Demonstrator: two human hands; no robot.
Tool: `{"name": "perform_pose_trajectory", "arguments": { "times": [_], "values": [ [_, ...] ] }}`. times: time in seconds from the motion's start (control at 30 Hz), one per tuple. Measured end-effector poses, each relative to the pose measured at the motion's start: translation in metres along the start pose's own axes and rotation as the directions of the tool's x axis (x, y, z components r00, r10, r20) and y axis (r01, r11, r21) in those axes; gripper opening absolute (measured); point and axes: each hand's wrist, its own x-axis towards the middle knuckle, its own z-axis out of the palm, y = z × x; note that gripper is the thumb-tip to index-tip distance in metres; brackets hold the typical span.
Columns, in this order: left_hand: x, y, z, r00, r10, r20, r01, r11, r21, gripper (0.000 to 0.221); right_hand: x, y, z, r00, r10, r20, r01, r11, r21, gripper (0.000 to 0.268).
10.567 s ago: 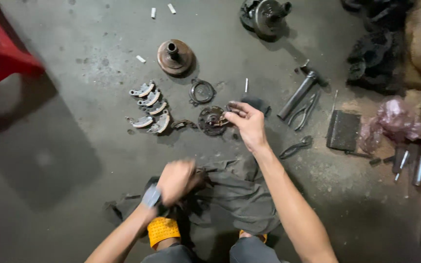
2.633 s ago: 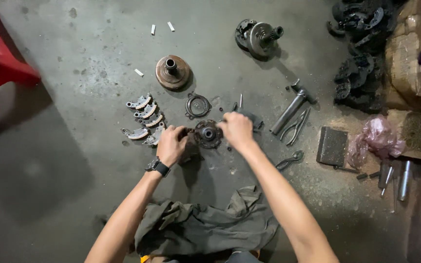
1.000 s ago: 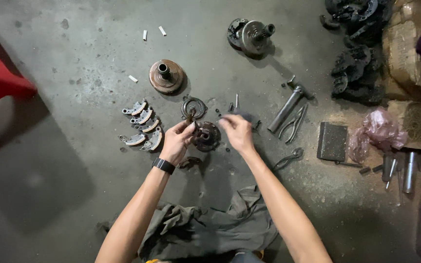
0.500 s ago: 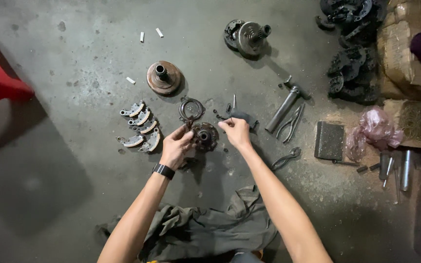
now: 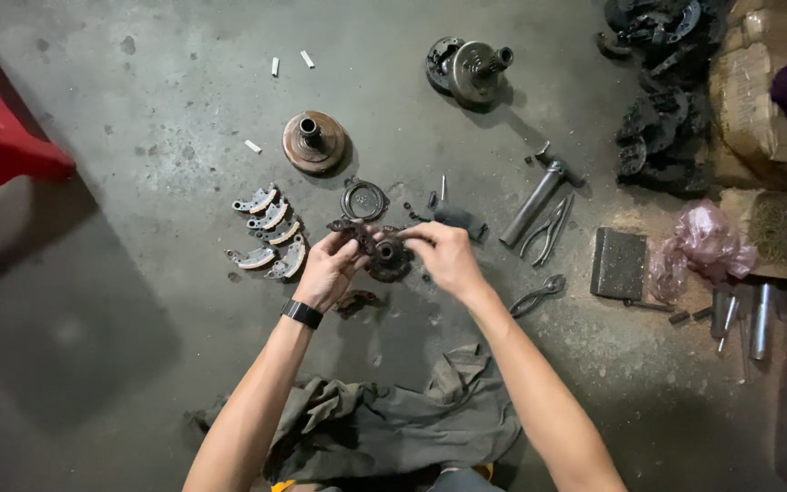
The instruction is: Cleaning and assembling the centrifugal clutch components of a motorcycle engine.
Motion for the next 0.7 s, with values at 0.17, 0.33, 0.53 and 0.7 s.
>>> {"name": "perform_pose_trajectory", "arguments": {
  "times": [0.17,0.33,0.53,0.7],
  "values": [
    [0.005,-0.017,-0.020,1.000,0.006,-0.009,-0.006,1.000,0.005,0.036,-0.001,-0.020,0.013,0.973,-0.227,-0.038,0.220,0.965,-0.139,0.016],
    [0.003,-0.019,-0.021,1.000,-0.001,-0.005,0.001,1.000,0.001,0.038,-0.001,-0.027,0.020,0.979,-0.202,-0.021,0.196,0.965,-0.172,0.015],
    [0.002,-0.022,-0.023,0.999,-0.013,-0.043,0.018,0.992,0.126,0.036,-0.005,-0.023,0.025,0.948,-0.316,0.038,0.313,0.909,-0.276,0.018],
    [0.001,-0.039,-0.047,0.998,-0.055,-0.034,0.063,0.938,0.342,0.044,-0.012,-0.021,0.031,0.993,-0.067,0.098,0.080,0.987,-0.139,0.047]
  ]
}}
